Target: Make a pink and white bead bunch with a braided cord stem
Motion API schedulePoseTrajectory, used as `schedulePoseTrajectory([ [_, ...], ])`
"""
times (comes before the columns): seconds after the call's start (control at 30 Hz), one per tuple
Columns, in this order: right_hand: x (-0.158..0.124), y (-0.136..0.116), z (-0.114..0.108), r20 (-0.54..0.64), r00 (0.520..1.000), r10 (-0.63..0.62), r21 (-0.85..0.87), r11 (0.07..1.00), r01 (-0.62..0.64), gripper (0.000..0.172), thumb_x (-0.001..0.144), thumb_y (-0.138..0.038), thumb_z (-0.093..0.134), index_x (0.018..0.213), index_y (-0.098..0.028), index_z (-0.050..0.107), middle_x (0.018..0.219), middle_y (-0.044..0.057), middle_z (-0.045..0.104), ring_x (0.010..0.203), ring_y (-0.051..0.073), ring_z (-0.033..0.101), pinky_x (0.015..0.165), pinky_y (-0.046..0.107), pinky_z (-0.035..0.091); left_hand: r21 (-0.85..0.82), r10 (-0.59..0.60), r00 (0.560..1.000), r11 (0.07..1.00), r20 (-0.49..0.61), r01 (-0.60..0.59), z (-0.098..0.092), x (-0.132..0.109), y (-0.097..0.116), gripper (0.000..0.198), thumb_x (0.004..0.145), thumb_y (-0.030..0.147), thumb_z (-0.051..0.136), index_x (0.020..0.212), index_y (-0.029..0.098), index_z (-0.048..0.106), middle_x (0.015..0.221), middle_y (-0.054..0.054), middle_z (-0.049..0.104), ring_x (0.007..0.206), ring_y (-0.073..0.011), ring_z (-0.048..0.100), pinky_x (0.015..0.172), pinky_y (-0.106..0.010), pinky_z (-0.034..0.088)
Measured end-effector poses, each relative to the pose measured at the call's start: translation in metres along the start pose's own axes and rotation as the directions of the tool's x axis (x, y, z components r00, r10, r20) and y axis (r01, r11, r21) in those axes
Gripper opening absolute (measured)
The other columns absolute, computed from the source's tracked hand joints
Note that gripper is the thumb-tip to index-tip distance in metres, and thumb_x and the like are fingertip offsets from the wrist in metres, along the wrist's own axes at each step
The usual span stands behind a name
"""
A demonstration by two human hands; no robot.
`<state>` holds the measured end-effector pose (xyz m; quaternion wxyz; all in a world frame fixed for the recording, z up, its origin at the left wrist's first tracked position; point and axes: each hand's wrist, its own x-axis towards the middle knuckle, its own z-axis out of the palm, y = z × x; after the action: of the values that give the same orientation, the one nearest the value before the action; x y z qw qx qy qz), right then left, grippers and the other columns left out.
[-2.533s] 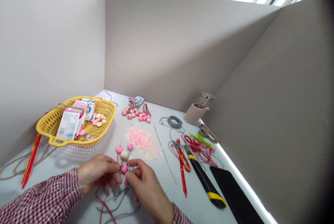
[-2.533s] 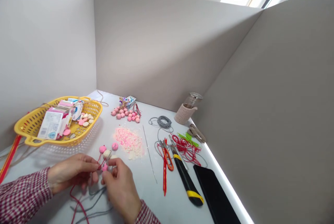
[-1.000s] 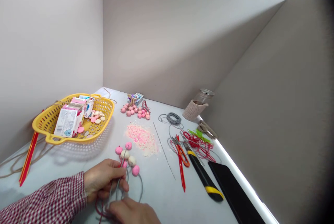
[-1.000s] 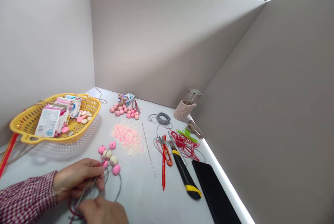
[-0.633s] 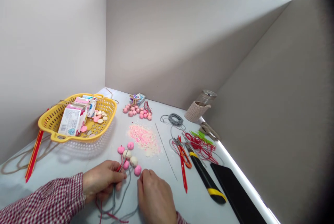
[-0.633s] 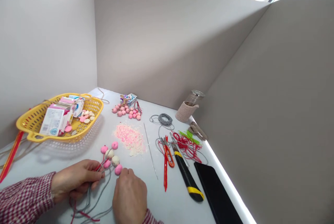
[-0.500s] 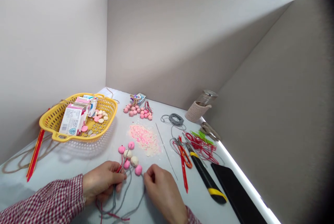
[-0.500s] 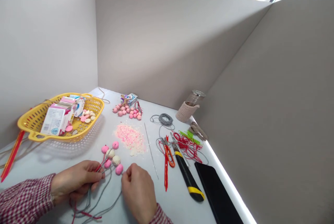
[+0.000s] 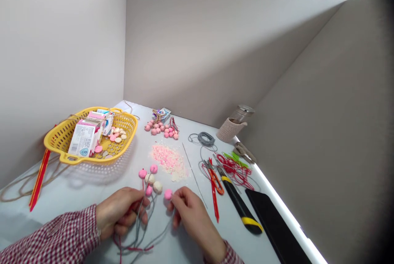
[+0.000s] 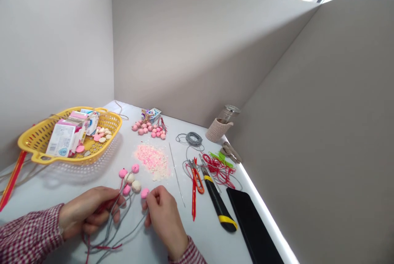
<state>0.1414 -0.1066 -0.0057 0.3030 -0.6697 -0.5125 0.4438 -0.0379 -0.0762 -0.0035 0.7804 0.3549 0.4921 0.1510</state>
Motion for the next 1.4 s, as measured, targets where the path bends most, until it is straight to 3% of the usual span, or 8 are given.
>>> schedulePoseTrajectory([
  [0.13,0.003,-0.008,-0.002,0.121,0.983,0.138,0.454,0.873,-0.178,0.022,0.078,-0.039,0.048,0.073,-0.017,0.045,0.054,-0.004,0.056,0.029,0.003,0.035,0.032,0.017,0.014,0.031,0.024,1.0,0.999,-0.002,-0.024,0.003,0.003,-0.003,0.043,0.054,0.051,0.065,0.074,0.017,0.048,0.054,0.004,0.058,0.026,0.0015,0.014,0.033,-0.021,0.0],
  [0.33,0.011,-0.029,0.01,0.04,0.995,0.093,0.672,0.734,-0.096,0.031,0.066,-0.027,0.06,0.092,-0.015,0.048,0.067,-0.001,0.061,0.04,0.005,0.045,0.034,0.016,0.025,0.078,0.047,0.999,0.996,-0.024,-0.045,0.006,0.003,-0.003,0.036,0.059,0.05,0.062,0.063,0.018,0.045,0.042,0.008,0.049,0.024,0.001,0.013,0.031,-0.021,0.001],
  [0.47,0.015,-0.04,0.014,-0.019,0.999,-0.05,0.532,0.845,0.052,0.028,0.071,-0.022,0.052,0.097,-0.013,0.049,0.084,0.006,0.064,0.046,0.006,0.051,0.037,0.017,0.029,0.072,0.059,0.998,0.996,-0.002,-0.059,0.007,0.002,-0.003,0.033,0.061,0.046,0.061,0.062,0.018,0.043,0.043,0.007,0.05,0.024,0.001,0.012,0.03,-0.021,0.002],
  [0.87,0.009,-0.043,0.016,0.325,0.938,-0.12,0.248,0.968,0.038,0.047,0.068,-0.009,0.039,0.113,-0.013,0.052,0.111,0.013,0.058,0.042,0.004,0.054,0.037,0.018,0.032,0.013,0.093,0.993,0.995,0.073,-0.094,0.007,-0.003,0.001,0.02,0.058,0.032,0.062,0.068,0.017,0.051,0.033,0.014,0.025,0.029,-0.0016,0.009,0.032,-0.02,0.002],
  [1.0,0.006,-0.035,0.019,0.341,0.921,-0.191,0.064,0.982,0.18,0.057,0.072,-0.005,0.035,0.127,-0.017,0.045,0.069,0.002,0.064,0.043,0.008,0.051,0.043,0.019,0.039,-0.131,0.088,0.992,0.989,0.096,-0.075,0.003,-0.001,-0.001,0.018,0.056,0.02,0.055,0.073,0.016,0.05,0.052,0.004,0.055,0.031,0.0,0.013,0.033,-0.019,0.002],
  [1.07,0.002,-0.034,0.022,0.359,0.912,-0.2,0.017,0.978,0.208,0.062,0.072,-0.004,0.034,0.132,-0.018,0.04,0.052,-0.003,0.056,0.044,0.009,0.051,0.046,0.019,0.041,-0.154,0.09,0.99,0.985,0.104,-0.074,0.003,0.0,-0.002,0.016,0.058,0.021,0.055,0.072,0.017,0.049,0.05,0.003,0.056,0.031,-0.0004,0.013,0.034,-0.019,0.002],
  [1.2,-0.009,-0.035,0.027,0.376,0.902,-0.214,-0.008,0.972,0.234,0.066,0.072,-0.002,0.033,0.136,-0.018,0.032,0.056,-0.003,0.057,0.048,0.01,0.054,0.049,0.02,0.043,-0.131,0.097,0.989,0.988,0.113,-0.082,0.004,0.002,-0.004,0.025,0.062,0.039,0.059,0.069,0.018,0.047,0.039,0.006,0.048,0.03,-0.0013,0.012,0.033,-0.019,0.003],
  [1.4,-0.019,-0.033,0.01,0.066,0.944,-0.325,-0.258,0.908,0.33,0.032,0.082,-0.015,0.039,0.11,-0.018,0.055,0.089,0.005,0.065,0.061,0.013,0.06,0.059,0.025,0.045,-0.157,0.068,0.998,0.985,-0.005,-0.068,0.007,0.004,-0.005,0.032,0.058,0.04,0.064,0.071,0.017,0.046,0.056,0.004,0.058,0.029,0.0013,0.015,0.033,-0.018,0.002],
])
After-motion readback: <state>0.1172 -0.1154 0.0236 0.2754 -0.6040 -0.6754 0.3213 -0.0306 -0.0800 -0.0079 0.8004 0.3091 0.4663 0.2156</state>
